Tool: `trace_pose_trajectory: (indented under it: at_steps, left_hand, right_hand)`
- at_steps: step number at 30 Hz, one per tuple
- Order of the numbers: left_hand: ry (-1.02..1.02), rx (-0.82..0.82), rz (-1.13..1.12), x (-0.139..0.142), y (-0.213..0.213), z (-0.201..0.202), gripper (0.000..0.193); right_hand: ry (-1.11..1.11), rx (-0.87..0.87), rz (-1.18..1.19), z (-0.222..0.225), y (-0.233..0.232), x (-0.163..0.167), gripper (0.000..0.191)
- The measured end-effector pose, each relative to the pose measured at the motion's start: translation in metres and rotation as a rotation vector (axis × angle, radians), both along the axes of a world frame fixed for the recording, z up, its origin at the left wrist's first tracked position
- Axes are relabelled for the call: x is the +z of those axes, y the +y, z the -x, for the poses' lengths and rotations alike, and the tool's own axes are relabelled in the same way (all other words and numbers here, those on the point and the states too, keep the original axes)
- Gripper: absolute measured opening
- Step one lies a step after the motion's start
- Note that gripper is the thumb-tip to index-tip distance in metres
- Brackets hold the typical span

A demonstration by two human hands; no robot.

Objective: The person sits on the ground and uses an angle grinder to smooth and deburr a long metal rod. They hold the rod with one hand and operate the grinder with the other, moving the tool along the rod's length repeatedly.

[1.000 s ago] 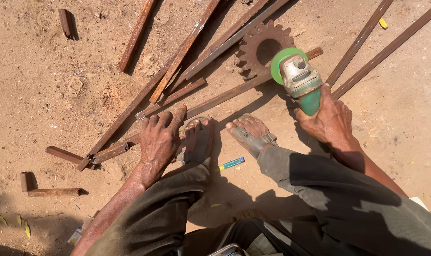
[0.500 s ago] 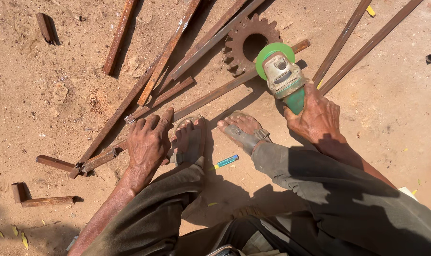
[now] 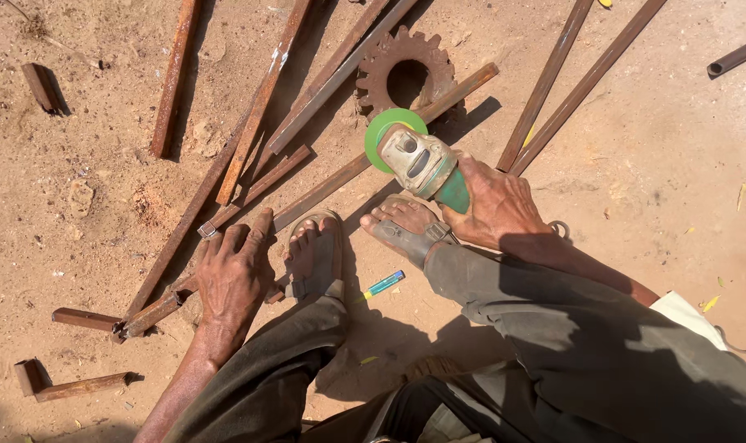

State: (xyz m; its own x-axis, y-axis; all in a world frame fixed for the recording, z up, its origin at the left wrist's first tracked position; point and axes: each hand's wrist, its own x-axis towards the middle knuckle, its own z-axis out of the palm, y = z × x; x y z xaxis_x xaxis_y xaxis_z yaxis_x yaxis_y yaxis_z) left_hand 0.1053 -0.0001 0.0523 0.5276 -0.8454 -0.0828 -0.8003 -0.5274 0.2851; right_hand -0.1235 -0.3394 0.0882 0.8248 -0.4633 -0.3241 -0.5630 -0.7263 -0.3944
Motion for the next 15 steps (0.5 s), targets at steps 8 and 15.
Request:
trace_pose_trajectory:
  at_steps: [8, 15]
  left_hand:
    - [-0.003, 0.036, -0.04, 0.006, 0.027, -0.001, 0.073]
    - [-0.034, 0.036, -0.052, 0.003, 0.029, -0.002, 0.071]
  right_hand:
    - [0.068, -0.295, 0.113, 0.031, -0.068, -0.014, 0.076]
    - [0.061, -0.293, 0.15, 0.045, -0.083, -0.025, 0.085]
